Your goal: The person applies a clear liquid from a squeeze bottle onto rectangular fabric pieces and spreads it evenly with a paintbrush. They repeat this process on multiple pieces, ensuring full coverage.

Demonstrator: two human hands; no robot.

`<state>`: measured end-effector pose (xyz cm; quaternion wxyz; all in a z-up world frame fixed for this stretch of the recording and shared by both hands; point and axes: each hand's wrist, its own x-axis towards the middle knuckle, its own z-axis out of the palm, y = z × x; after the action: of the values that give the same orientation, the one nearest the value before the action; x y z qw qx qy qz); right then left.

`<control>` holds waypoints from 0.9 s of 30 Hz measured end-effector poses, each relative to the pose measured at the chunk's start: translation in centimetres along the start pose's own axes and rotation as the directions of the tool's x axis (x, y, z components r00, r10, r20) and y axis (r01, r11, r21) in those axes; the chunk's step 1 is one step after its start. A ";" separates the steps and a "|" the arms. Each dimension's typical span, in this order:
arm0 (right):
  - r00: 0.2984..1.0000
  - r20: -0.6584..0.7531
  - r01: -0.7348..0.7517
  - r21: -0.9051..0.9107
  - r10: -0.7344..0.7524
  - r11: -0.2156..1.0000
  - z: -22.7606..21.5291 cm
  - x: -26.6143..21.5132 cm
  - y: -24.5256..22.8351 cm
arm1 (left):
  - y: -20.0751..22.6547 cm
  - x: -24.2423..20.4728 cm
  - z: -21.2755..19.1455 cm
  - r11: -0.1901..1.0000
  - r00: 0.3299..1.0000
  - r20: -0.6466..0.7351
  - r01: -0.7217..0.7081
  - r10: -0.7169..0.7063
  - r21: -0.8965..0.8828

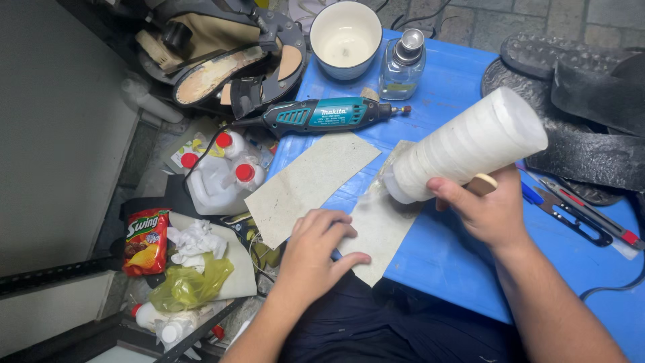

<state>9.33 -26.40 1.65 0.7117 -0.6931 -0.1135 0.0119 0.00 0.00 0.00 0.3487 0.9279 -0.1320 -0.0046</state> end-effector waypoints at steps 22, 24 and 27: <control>0.989 0.058 0.149 -0.348 -0.137 0.926 -0.3 0.0 -0.1 | -0.1 5.8 2.0 0.932 0.977 -0.145 0.099 -0.158 -0.348; 0.991 0.036 0.132 -0.368 -0.127 0.921 -0.1 0.2 0.0 | -0.6 5.6 1.9 0.934 0.972 -0.211 0.023 -0.105 -0.355; 0.992 0.036 0.129 -0.359 -0.124 0.924 -0.1 0.5 0.4 | -0.8 4.9 2.4 0.931 0.955 -0.297 -0.101 -0.009 -0.352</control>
<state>9.92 -26.38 1.36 0.5709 -0.8031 -0.1626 -0.0508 4.69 -2.22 -1.92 0.5298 0.8343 -0.0977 0.1172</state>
